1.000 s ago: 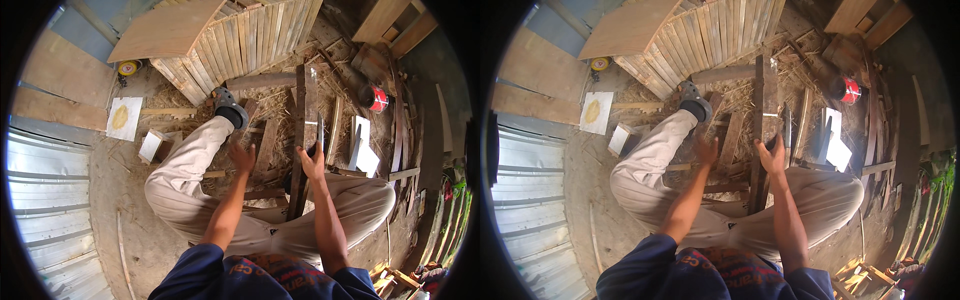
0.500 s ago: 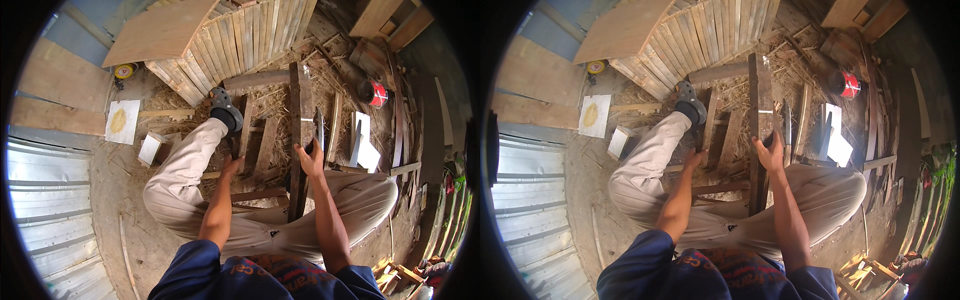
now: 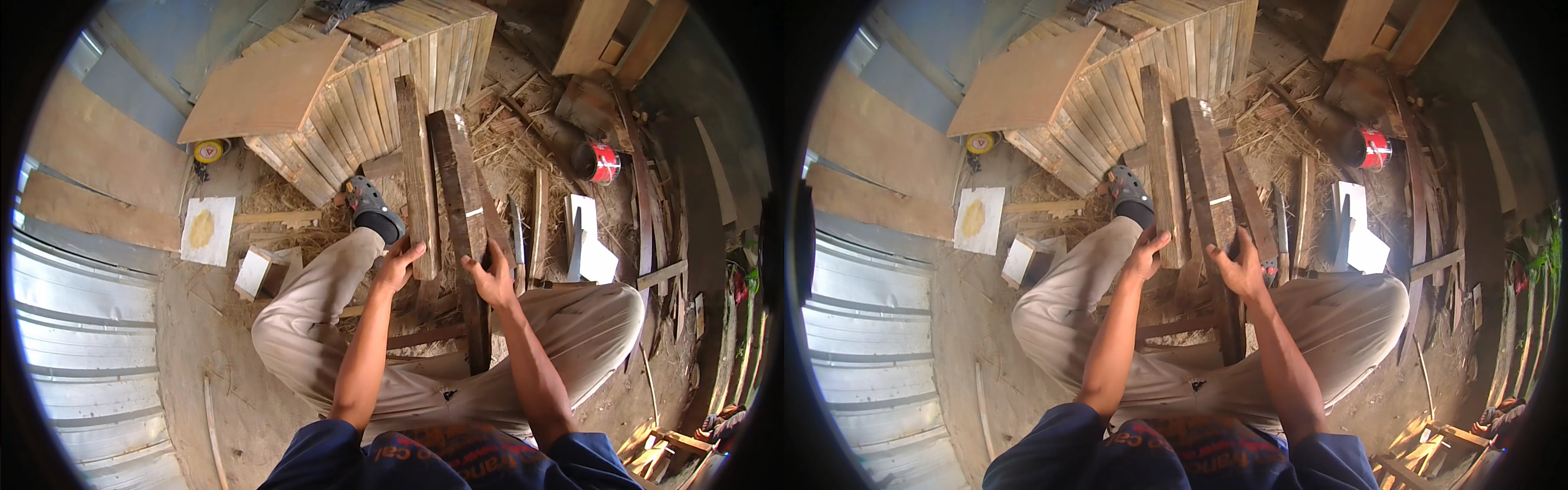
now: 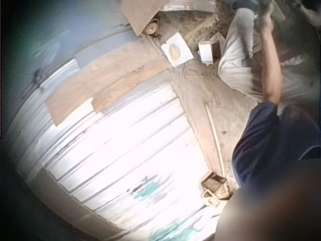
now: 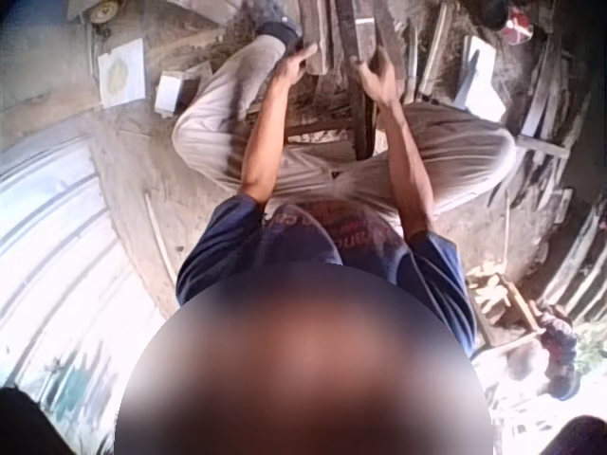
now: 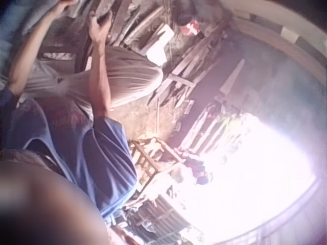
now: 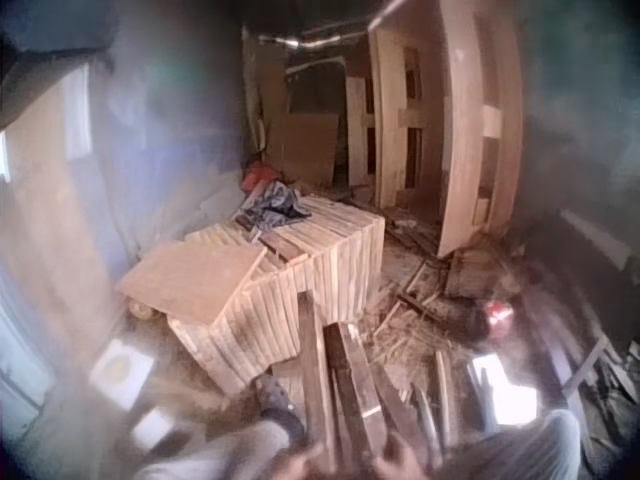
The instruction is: The person sits on the floor and uses a hammer to remove nails from a wooden plank, then uses a hand saw to cut the plank into smaller pieces. The person handles the wood and tools directly, working in a cluttered workshop environment.
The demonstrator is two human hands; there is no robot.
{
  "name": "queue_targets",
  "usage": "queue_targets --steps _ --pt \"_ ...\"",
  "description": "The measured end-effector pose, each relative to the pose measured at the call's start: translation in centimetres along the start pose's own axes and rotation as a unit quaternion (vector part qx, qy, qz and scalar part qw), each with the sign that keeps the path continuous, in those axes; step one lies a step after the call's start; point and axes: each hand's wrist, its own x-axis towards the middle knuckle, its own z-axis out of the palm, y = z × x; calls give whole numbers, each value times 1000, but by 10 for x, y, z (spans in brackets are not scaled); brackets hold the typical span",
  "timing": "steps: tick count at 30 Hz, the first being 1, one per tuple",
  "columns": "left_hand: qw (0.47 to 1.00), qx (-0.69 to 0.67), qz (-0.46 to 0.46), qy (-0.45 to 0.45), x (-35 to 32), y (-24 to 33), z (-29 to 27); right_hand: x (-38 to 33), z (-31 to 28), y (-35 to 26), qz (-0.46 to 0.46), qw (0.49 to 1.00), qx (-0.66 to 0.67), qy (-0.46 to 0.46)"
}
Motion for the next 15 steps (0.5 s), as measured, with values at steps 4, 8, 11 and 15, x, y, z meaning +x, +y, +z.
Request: queue_targets --steps 4,8,11,15 --pt "995 -51 14 -82 -7 4 25 -10 -3 -21 -58 997 44 -13" --pt "992 -85 10 -92 -19 10 37 -17 -8 -43 -54 996 64 -24" --pt "993 -61 5 -104 -25 19 43 -20 -9 -53 -60 993 96 -21" --pt "993 24 9 -119 -30 30 54 -20 -5 -54 -93 989 115 3"
